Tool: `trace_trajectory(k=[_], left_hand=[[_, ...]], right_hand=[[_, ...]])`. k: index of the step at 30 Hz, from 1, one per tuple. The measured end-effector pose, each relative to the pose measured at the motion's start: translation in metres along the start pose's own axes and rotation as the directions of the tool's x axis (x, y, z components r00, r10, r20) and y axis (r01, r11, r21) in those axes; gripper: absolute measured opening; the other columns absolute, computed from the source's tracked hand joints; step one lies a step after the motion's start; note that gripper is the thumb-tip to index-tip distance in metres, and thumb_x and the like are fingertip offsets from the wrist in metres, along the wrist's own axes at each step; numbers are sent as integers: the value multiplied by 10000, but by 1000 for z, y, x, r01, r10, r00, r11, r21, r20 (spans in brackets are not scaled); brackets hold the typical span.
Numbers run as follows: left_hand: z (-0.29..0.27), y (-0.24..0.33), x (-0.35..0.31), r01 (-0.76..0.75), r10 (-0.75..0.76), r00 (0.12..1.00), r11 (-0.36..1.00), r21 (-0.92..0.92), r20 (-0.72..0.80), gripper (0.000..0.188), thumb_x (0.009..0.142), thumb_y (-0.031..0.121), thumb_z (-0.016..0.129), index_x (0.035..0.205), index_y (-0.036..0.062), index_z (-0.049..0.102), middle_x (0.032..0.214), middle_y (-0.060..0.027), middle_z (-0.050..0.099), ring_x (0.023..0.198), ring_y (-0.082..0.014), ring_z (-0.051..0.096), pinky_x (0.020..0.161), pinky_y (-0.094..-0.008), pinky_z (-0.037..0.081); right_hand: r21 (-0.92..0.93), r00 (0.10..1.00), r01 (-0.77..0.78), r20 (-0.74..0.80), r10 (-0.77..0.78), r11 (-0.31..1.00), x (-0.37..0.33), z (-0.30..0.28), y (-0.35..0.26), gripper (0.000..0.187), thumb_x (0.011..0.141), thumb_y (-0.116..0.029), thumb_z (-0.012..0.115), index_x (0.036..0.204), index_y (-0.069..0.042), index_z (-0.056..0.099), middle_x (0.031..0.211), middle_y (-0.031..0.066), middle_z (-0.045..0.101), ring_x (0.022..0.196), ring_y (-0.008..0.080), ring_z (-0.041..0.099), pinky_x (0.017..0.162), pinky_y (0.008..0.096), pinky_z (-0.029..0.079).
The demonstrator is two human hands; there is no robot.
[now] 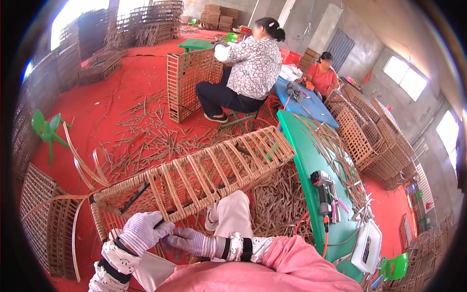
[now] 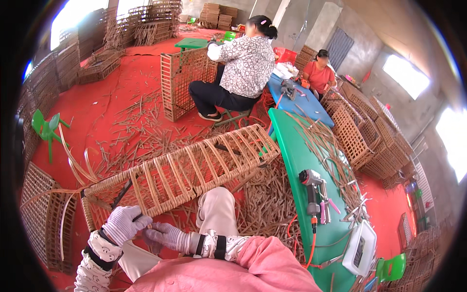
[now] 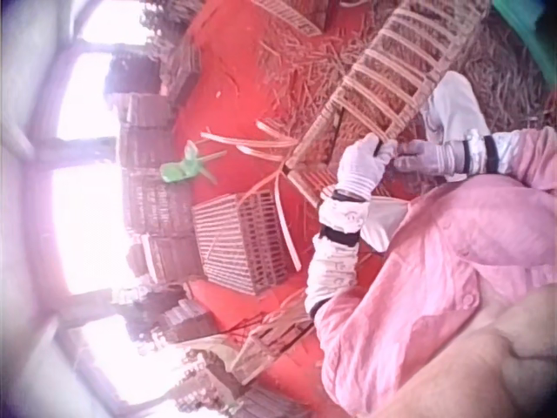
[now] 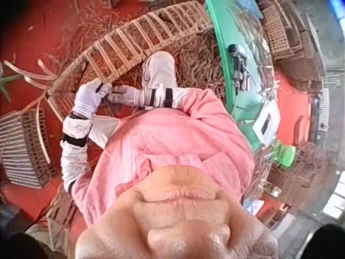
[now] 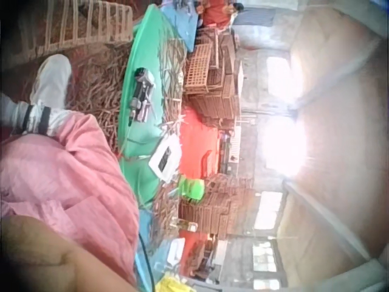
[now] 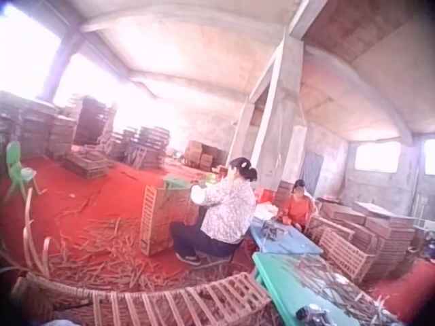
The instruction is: Assembling and weaving wicker material onto a chair frame.
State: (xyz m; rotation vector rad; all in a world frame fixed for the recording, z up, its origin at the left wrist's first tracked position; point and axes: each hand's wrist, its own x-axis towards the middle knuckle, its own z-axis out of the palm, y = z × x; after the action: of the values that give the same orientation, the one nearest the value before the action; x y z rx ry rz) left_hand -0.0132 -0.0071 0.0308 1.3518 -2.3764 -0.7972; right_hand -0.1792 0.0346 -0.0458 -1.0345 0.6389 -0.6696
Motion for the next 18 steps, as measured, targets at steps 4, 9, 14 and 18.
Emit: trace_trajectory(k=[4, 9, 14, 18], left_hand=[[3, -4, -2, -71, 82, 994, 986, 150, -70, 347, 806, 373, 628, 724, 37, 595, 640, -152, 599, 607, -340, 605, 537, -428, 473], [3, -6, -2, -79, 88, 992, 992, 103, -91, 330, 797, 364, 633, 715, 48, 593, 630, -143, 596, 565, -339, 595, 516, -427, 467], [5, -6, -1, -56, 58, 994, 998, 28, -92, 333, 790, 368, 639, 728, 43, 602, 617, -152, 586, 579, -342, 596, 519, -424, 469], [-1, -21, 0, 11, -4, 999, 990, -143, 49, 280, 820, 296, 624, 810, 17, 624, 617, -160, 583, 574, -292, 606, 524, -385, 480]], right_hand=[[-89, 999, 10, -31, -13, 996, -8, 8, -7, 267, 959, -289, 464, 953, -35, 546, 668, 10, 536, 611, 111, 527, 557, 258, 436], [-133, 999, 40, -6, -41, 990, -14, 11, -4, 274, 958, -288, 467, 916, -34, 562, 661, 20, 544, 593, 124, 525, 537, 275, 432], [-26, 998, 49, 31, -48, 998, -15, 11, 3, 285, 953, -278, 476, 873, -25, 581, 670, 41, 566, 586, 138, 534, 542, 289, 444], [-272, 986, -28, -165, -18, 962, 17, -7, 28, 275, 958, -195, 462, 819, 18, 564, 716, 74, 613, 671, 173, 599, 624, 292, 484]])
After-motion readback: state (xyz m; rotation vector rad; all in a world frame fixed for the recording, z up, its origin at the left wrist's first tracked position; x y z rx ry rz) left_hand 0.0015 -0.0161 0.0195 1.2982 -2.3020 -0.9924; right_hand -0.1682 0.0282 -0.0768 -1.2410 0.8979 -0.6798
